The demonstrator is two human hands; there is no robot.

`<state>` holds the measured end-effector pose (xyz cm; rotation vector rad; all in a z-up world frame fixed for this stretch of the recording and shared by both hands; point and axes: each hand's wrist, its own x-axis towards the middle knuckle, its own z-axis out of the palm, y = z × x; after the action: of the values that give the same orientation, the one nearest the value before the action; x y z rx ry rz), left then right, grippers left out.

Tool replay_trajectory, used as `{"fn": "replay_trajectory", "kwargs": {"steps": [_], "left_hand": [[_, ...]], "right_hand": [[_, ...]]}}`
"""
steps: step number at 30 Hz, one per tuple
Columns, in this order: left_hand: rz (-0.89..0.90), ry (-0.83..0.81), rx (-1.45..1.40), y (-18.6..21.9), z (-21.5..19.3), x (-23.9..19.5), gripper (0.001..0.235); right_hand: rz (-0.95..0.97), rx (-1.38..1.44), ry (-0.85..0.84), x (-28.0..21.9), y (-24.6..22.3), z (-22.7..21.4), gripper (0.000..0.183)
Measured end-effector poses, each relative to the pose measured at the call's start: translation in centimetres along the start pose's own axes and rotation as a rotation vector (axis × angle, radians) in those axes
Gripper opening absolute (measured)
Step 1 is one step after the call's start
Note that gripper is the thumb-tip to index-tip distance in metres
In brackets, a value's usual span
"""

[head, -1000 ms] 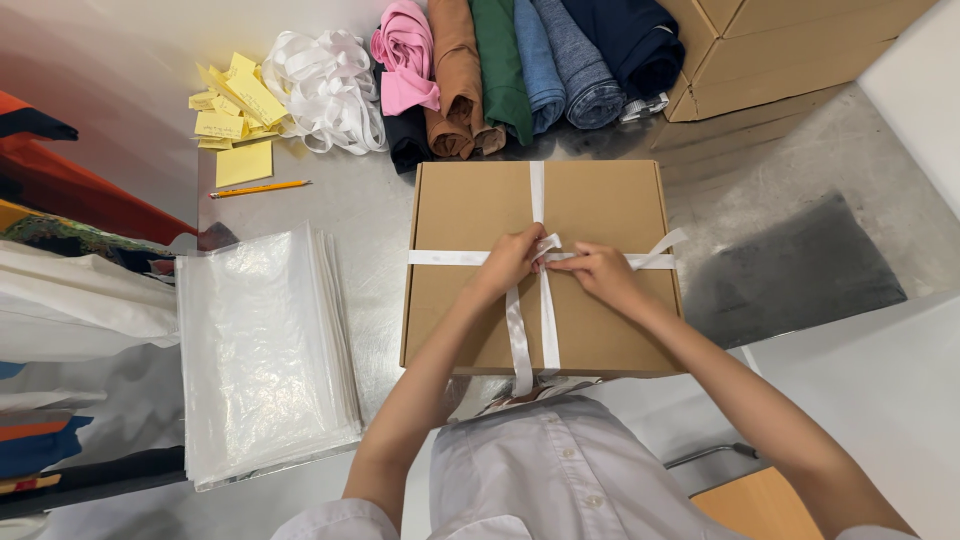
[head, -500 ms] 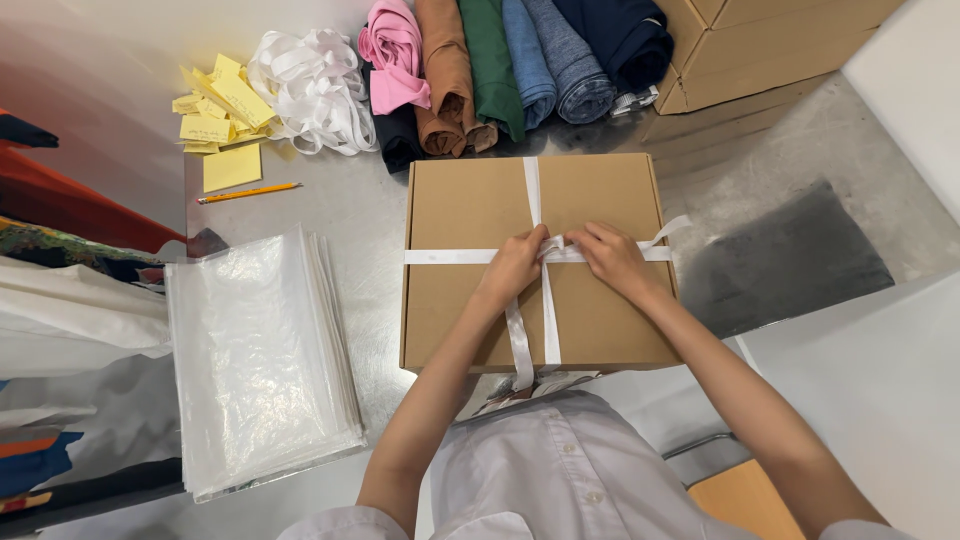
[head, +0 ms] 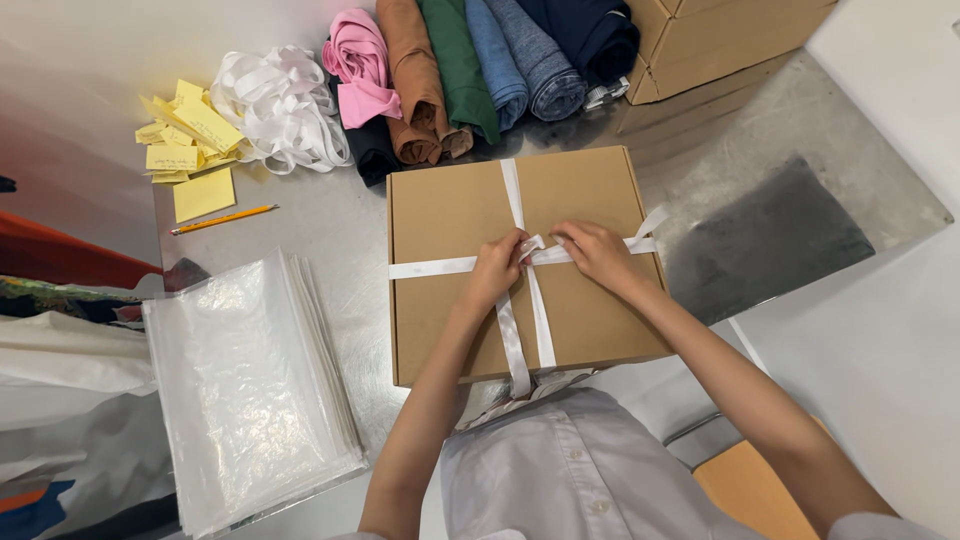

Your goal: The person ties a white ribbon around a cardboard box, forming a bow on top. They then pick up a yellow sticky note and a pencil, write on the note, and attach it to the ribbon on the box before moving the box to the side.

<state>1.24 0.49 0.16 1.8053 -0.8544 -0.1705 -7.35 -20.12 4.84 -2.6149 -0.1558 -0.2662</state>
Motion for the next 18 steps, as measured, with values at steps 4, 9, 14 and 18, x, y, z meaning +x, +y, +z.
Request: {"fn": "replay_trajectory", "kwargs": {"steps": [4, 9, 14, 18], "left_hand": [[0.011, 0.014, 0.042, 1.1, 0.0, -0.8, 0.016], [-0.02, 0.027, 0.108, 0.5, 0.8, -1.2, 0.02], [-0.082, 0.071, 0.245, 2.1, 1.7, -1.8, 0.026], [-0.15, 0.167, 0.355, 4.2, 2.6, -1.9, 0.029]], "right_hand": [[0.272, 0.154, -0.243, -0.3, -1.6, -3.3, 0.031], [0.653, 0.433, -0.438, -2.5, 0.2, -2.6, 0.034], [0.678, 0.777, -0.396, -2.9, -2.7, -1.9, 0.033], [0.61, 1.073, -0.021, -2.6, -3.3, 0.7, 0.023]]}}
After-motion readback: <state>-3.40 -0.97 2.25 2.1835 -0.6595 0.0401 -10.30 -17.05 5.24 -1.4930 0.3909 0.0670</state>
